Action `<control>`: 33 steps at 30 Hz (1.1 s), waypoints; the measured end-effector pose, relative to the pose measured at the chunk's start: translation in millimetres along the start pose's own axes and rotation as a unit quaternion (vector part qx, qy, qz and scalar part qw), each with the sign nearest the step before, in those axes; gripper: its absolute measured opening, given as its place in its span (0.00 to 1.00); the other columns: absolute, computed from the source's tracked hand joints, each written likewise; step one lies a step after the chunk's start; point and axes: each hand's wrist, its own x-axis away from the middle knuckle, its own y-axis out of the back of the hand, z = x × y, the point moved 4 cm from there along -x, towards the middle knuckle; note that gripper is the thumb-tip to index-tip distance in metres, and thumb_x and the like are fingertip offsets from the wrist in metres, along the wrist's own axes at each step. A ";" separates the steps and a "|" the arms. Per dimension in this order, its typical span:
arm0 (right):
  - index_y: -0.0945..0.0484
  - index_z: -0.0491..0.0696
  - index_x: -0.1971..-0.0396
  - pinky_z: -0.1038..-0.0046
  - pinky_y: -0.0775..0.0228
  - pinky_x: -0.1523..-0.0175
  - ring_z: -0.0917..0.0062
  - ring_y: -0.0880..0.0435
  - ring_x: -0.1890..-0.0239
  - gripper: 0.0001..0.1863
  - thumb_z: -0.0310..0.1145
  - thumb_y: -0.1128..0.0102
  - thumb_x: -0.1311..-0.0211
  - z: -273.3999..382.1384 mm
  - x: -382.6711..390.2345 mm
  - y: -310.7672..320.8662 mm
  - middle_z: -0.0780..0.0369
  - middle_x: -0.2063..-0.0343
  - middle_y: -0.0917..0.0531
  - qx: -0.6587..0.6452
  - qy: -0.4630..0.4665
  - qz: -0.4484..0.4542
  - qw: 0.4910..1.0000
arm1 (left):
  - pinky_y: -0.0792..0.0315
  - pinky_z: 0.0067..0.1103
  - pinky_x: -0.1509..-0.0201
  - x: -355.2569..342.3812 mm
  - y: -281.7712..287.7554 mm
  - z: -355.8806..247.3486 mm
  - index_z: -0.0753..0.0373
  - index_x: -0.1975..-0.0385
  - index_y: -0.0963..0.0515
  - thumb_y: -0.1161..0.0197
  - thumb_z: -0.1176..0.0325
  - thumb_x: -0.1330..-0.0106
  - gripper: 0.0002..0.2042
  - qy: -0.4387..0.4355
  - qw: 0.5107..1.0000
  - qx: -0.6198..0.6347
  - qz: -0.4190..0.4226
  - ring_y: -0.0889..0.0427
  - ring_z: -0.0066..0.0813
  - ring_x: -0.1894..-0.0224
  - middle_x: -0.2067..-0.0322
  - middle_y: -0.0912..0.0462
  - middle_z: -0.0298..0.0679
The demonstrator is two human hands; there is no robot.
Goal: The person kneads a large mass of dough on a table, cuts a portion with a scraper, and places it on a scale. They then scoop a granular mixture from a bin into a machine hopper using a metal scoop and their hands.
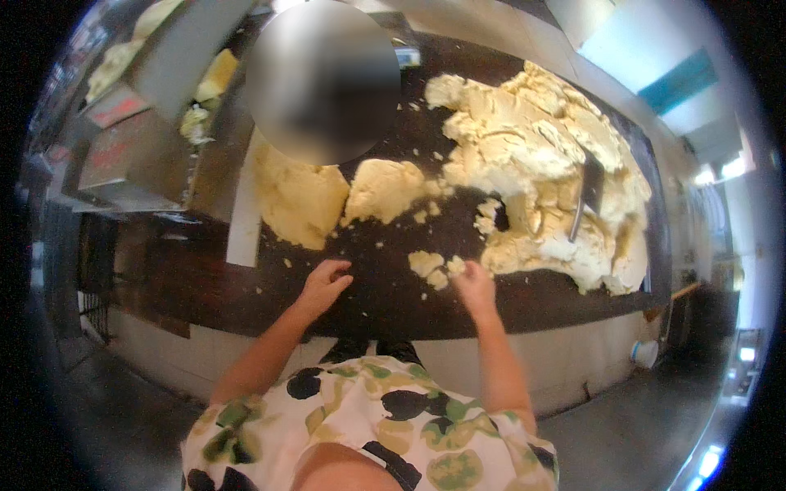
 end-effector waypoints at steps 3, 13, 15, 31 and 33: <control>0.34 0.42 0.41 0.63 0.31 0.43 0.60 0.27 0.46 0.38 0.44 0.29 0.49 -24.1 6.1 -26.3 0.52 0.48 0.29 0.216 0.126 -0.025 0.968 | 0.27 0.25 0.45 -29.8 -43.3 -25.5 0.63 0.46 0.26 0.32 0.66 0.41 0.23 -0.055 0.989 -0.135 0.024 0.23 0.40 0.47 0.49 0.25 0.47; 0.30 0.44 0.45 0.62 0.27 0.50 0.57 0.24 0.52 0.39 0.36 0.23 0.60 -33.3 -33.3 -40.0 0.53 0.51 0.30 0.152 0.209 0.023 0.966 | 0.37 0.43 0.37 -67.1 -184.4 -56.1 0.56 0.37 0.36 0.21 0.63 0.61 0.45 -0.271 0.909 -0.313 0.045 0.35 0.57 0.39 0.39 0.36 0.54; 0.27 0.43 0.48 0.63 0.26 0.51 0.58 0.22 0.53 0.34 0.34 0.24 0.59 -44.5 -42.3 -41.9 0.53 0.53 0.27 0.110 0.226 0.028 0.967 | 0.36 0.43 0.38 -76.2 -192.1 -52.5 0.55 0.38 0.34 0.22 0.63 0.59 0.42 -0.292 0.906 -0.304 0.040 0.34 0.55 0.39 0.41 0.33 0.51; 0.23 0.40 0.50 0.75 0.31 0.44 0.79 0.22 0.49 0.14 0.30 0.44 0.32 98.4 -146.1 -15.6 0.61 0.52 0.20 -0.324 0.131 0.155 0.924 | 0.37 0.35 0.36 -148.4 -59.0 -133.4 0.61 0.45 0.27 0.45 0.83 0.47 0.26 -0.298 0.923 -0.157 -0.185 0.31 0.51 0.41 0.46 0.28 0.51; 0.23 0.40 0.51 0.71 0.29 0.45 0.68 0.19 0.52 0.15 0.30 0.44 0.35 83.8 -161.8 -14.1 0.54 0.54 0.18 -0.287 0.161 0.080 0.941 | 0.41 0.37 0.33 -159.1 -36.6 -128.6 0.58 0.44 0.26 0.42 0.77 0.47 0.26 -0.306 0.887 -0.305 -0.163 0.36 0.49 0.37 0.41 0.31 0.50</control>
